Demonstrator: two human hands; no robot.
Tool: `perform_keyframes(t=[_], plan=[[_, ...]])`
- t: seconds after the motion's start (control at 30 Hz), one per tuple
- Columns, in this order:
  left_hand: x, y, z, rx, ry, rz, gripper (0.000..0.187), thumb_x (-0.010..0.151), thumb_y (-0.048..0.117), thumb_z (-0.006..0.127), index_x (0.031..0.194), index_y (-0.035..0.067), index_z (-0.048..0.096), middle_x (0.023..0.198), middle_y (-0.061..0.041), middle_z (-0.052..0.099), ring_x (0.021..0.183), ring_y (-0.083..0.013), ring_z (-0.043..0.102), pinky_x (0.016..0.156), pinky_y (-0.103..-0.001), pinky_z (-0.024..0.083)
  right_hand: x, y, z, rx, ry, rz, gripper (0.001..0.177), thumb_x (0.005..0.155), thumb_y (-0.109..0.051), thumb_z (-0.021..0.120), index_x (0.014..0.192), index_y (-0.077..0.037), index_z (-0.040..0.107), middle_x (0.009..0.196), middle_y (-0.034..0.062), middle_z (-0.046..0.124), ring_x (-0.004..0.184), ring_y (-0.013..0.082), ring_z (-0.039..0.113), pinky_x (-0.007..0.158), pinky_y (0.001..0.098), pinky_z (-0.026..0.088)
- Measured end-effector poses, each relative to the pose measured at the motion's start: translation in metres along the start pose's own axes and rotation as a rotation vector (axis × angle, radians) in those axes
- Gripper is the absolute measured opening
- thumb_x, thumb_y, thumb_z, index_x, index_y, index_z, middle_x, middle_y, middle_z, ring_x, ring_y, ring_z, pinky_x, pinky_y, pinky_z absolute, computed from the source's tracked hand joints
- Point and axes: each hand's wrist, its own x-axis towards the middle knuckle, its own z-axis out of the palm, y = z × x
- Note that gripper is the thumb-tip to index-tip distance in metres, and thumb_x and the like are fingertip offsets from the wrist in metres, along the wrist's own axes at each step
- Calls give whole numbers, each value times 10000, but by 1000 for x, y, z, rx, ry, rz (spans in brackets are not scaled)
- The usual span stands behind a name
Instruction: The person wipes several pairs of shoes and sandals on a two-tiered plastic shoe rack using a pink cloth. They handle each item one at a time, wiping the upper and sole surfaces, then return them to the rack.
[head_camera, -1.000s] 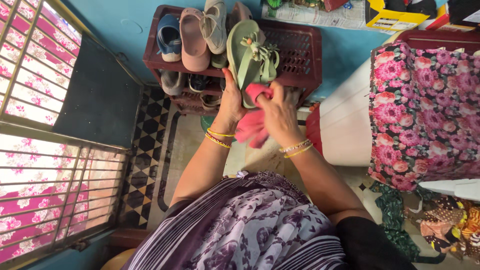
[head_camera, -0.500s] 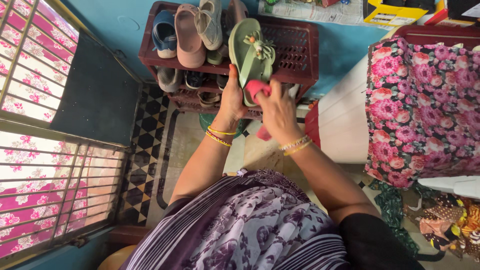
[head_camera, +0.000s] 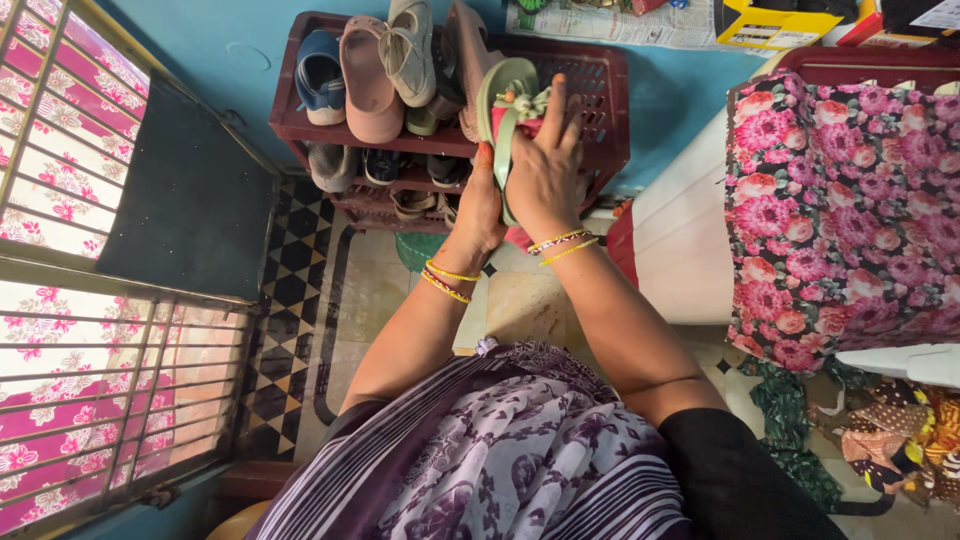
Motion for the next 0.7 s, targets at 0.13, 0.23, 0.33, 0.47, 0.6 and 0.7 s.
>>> perform_keyframes(t=[0.13,0.23,0.33,0.47,0.6,0.7], plan=[[8,6,-10,-45,19,-27,606,1097,503,317,1498,79,483,1409,-119,614,1264,-274,605,1092,-439,479,-10,3,10,230,-39,-29,366,921,1,594,1200,-158,770,1691,252,105,1503,576,229,1215,599,315],[13,19,-20,-52,21,5,657,1091,548,320,1465,41,507,1374,-137,634,1232,-293,622,1069,-454,493,-34,7,17,297,-78,-88,357,866,37,590,1145,-109,759,1669,277,135,1497,562,257,1214,612,299],[14,35,-26,-88,38,24,696,1074,589,347,1434,18,517,1330,-155,648,1184,-312,637,1031,-472,512,-66,13,28,364,-53,-163,367,855,46,585,1162,-82,742,1630,261,262,1480,525,333,1219,611,318],[10,50,-30,-124,-23,58,682,1074,586,395,1478,48,508,1357,-101,649,1200,-258,631,1040,-429,510,-91,39,53,404,-123,-8,334,889,68,561,1199,-28,640,1588,252,423,1348,497,476,1139,559,415],[2,48,-26,-166,-76,43,703,980,623,427,1434,92,504,1310,-99,670,1159,-241,669,1004,-414,554,-86,62,74,421,21,81,459,941,83,561,1392,2,542,1502,288,435,1317,531,484,1125,531,418],[-3,45,-25,64,-144,-17,517,1047,437,589,1452,128,499,1310,-85,656,1138,-224,665,957,-411,563,-74,66,74,381,-8,32,538,887,66,581,1419,-1,542,1480,337,411,1211,545,484,1052,549,395]])
